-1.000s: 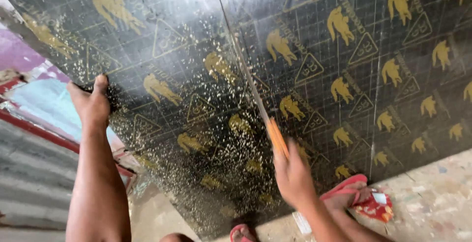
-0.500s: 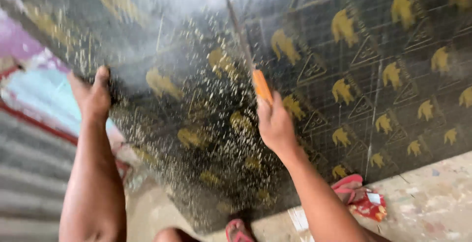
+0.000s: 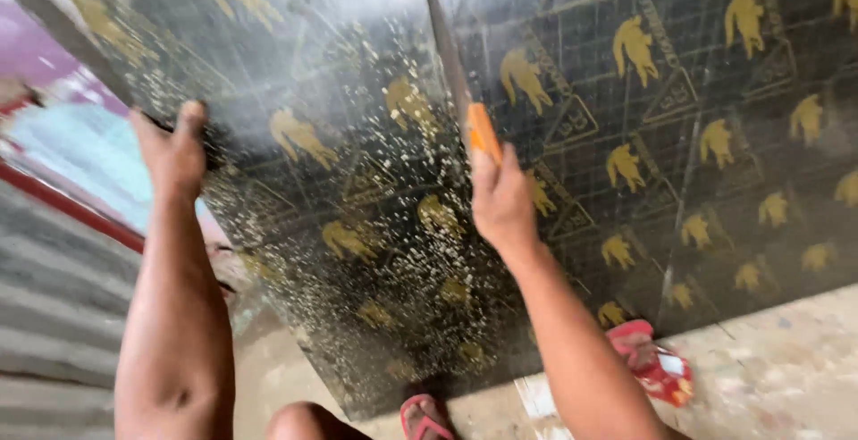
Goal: Sawing a large sheet of plywood with a hand saw in a workshop environment.
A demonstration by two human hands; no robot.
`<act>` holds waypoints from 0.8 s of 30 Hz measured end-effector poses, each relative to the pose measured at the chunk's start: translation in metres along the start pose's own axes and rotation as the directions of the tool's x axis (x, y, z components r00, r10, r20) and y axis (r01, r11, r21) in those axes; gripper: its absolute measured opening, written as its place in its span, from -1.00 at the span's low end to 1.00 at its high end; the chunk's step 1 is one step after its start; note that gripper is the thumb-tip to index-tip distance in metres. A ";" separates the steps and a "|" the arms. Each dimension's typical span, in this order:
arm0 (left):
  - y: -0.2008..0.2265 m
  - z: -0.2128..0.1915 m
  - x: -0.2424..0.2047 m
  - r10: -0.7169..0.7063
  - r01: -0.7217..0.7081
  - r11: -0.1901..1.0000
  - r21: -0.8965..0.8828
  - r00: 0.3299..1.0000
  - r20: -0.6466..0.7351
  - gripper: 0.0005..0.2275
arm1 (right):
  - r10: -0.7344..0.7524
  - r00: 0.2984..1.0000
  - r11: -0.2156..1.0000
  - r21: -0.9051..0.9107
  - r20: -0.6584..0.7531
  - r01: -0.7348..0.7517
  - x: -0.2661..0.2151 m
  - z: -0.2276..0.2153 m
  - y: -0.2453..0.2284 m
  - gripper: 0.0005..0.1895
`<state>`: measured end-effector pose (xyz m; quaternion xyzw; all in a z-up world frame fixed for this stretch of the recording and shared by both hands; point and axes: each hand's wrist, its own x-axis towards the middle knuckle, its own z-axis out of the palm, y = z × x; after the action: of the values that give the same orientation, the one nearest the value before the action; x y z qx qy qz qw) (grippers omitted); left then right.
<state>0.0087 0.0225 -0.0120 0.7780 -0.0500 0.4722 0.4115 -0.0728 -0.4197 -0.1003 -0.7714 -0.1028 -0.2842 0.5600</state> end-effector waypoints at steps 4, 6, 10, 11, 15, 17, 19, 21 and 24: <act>0.000 -0.001 0.003 0.040 -0.040 0.999 -0.011 0.999 0.005 -0.59 | 0.021 0.999 0.998 -0.058 0.048 -0.018 -0.054 -0.007 0.017 -0.54; 0.000 -0.003 -0.007 0.016 -0.016 1.000 -0.018 1.000 0.011 -0.62 | 0.199 0.977 0.978 -0.084 0.079 -0.193 -0.110 -0.028 0.027 -0.53; 0.014 0.002 -0.004 -0.031 0.031 0.999 -0.023 1.000 0.000 -0.65 | 0.069 0.998 0.990 -0.119 -0.005 -0.069 -0.155 -0.041 0.067 -0.52; 0.010 0.001 -0.004 -0.027 0.027 0.999 -0.022 1.000 0.007 -0.65 | 0.073 0.997 0.990 -0.116 -0.011 -0.074 -0.114 -0.031 0.036 -0.52; -0.015 -0.001 -0.004 0.020 -0.020 0.999 0.026 1.000 0.005 -0.56 | 0.214 0.976 0.975 -0.062 0.030 -0.212 0.003 0.002 0.006 -0.65; -0.013 -0.008 0.009 0.071 -0.072 0.997 0.022 0.997 0.011 -0.52 | -0.131 0.983 0.988 -0.097 -0.128 0.119 0.031 0.016 0.014 -0.58; -0.012 0.000 0.001 0.021 -0.021 0.999 -0.048 1.000 0.010 -0.64 | -0.019 0.998 0.998 -0.054 -0.060 0.016 0.024 0.006 0.003 -0.72; -0.017 0.007 0.014 0.082 -0.081 0.990 -0.113 0.997 0.003 -0.62 | -0.021 0.999 0.999 -0.033 -0.025 0.021 -0.001 0.003 0.004 -0.65; -0.006 -0.004 -0.007 0.059 -0.054 0.992 -0.113 0.997 0.041 -0.61 | 0.165 0.985 0.985 -0.062 0.055 -0.161 -0.087 -0.013 0.024 -0.60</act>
<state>0.0046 0.0268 -0.0199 0.7623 -0.1075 0.4628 0.4394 -0.1372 -0.4262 -0.1650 -0.8013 -0.0479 -0.2168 0.5555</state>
